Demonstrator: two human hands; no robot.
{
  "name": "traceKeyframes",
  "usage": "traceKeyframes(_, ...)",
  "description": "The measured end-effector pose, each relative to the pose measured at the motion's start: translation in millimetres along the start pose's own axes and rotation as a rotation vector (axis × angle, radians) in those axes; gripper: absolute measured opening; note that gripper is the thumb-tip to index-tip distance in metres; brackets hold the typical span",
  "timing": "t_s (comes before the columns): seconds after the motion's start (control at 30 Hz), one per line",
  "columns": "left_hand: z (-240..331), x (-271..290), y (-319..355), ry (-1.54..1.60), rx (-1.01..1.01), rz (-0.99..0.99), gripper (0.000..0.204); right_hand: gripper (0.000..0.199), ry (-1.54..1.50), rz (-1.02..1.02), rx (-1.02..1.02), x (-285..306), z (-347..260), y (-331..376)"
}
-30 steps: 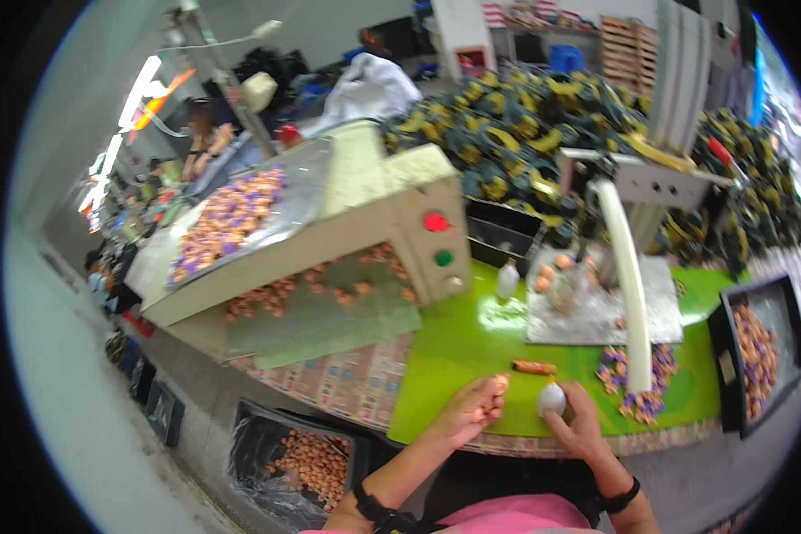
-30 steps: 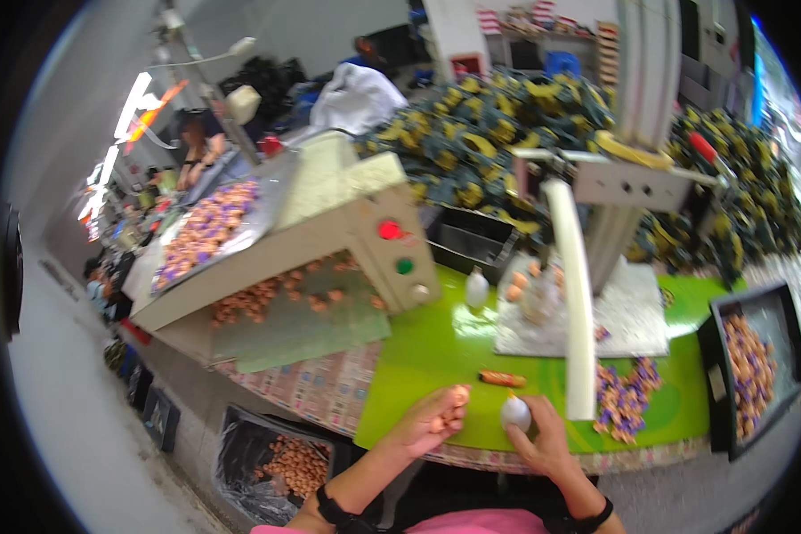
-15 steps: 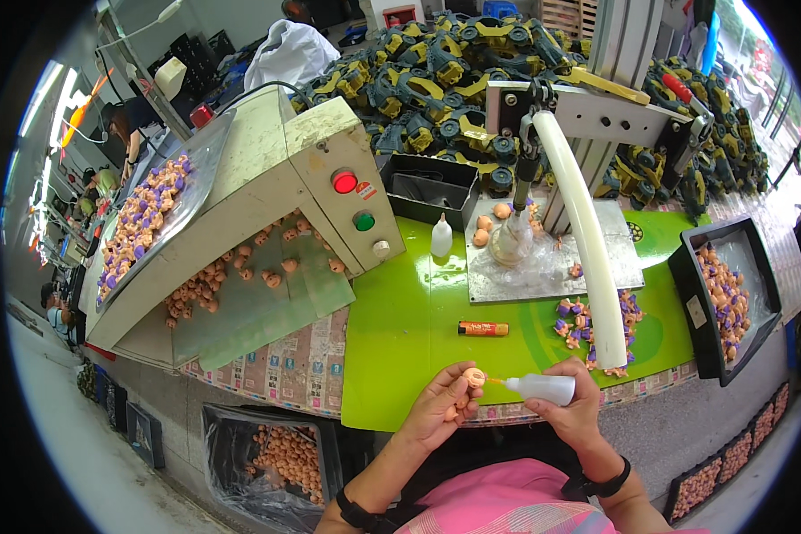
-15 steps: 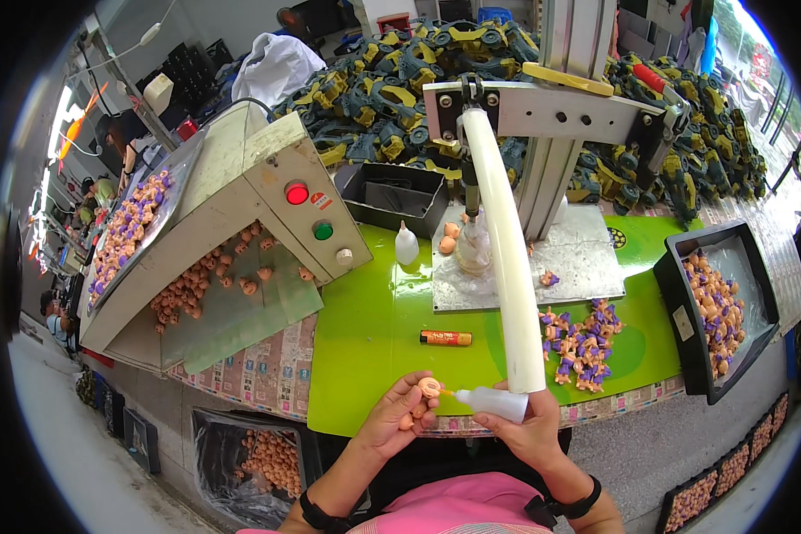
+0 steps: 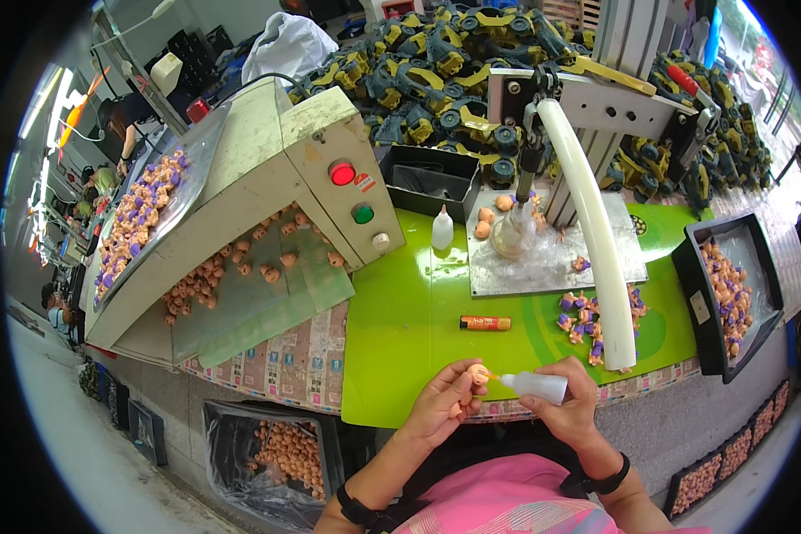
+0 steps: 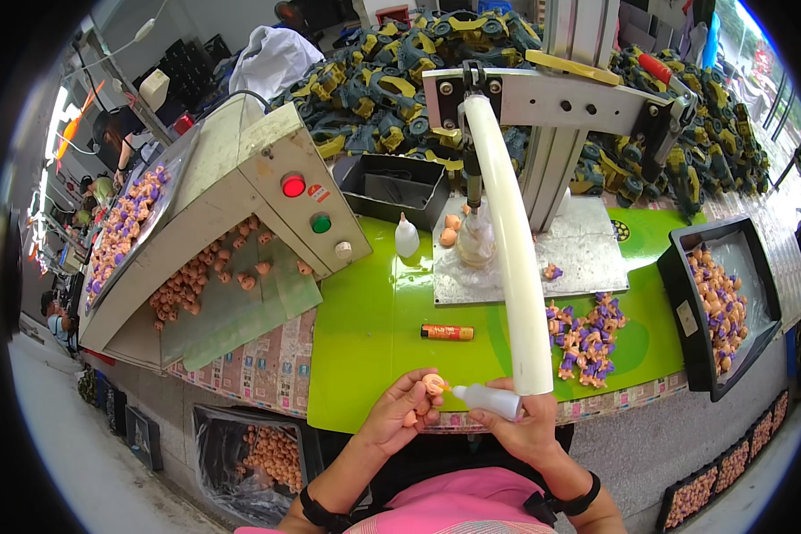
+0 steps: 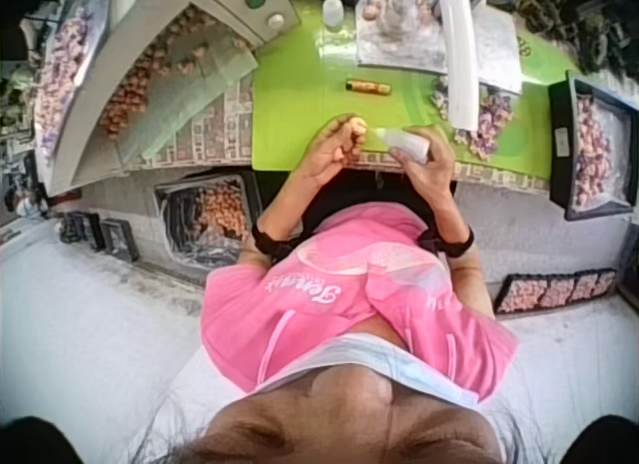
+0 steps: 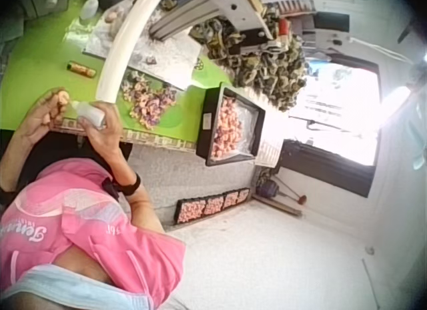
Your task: Applying glue to small plastic pieces and attaching them to larger components at a manufacturing workstation.
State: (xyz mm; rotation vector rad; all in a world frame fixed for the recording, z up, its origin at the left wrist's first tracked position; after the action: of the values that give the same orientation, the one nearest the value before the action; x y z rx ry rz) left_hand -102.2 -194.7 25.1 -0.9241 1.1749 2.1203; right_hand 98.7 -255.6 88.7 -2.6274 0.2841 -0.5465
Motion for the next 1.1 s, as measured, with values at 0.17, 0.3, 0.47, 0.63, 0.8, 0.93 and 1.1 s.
traceKeyframes(0.17,-1,-1,0,0.001,-0.002,-0.005,0.027,0.035,0.002,-0.005,-0.008,0,-1,-1)
traceKeyframes(0.3,1,-2,1,0.026,0.018,0.019,0.028,0.033,0.042,0.017,0.004,2,-1,-1)
traceKeyframes(0.47,0,1,0,0.035,0.017,0.017,0.028,0.032,0.132,0.020,0.062,6,-3,1)
traceKeyframes(0.63,1,0,-1,0.030,0.014,0.007,0.028,0.033,0.146,0.021,0.088,10,-4,3)
traceKeyframes(0.8,0,2,1,0.079,-0.011,0.002,0.028,0.031,0.081,0.133,0.076,5,2,2)
traceKeyframes(0.93,2,1,6,0.017,-0.079,0.035,0.029,0.032,0.065,0.152,0.008,-9,16,-2)
traceKeyframes(1.1,8,-11,12,-0.218,-0.277,0.101,0.031,0.039,0.001,0.022,-0.088,-26,34,-6)
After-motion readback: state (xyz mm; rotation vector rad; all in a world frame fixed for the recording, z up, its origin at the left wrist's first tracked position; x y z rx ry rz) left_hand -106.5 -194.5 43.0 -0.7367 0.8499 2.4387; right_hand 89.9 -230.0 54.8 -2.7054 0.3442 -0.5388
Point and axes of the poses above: each hand's wrist, its own y-axis away from the middle knuckle, its own x-axis out of the back of the hand, z = x × y, the point moved 1 cm from there along -y, towards the middle knuckle, and after that the axes turned 15 degrees about x, right-handed, at the moved point
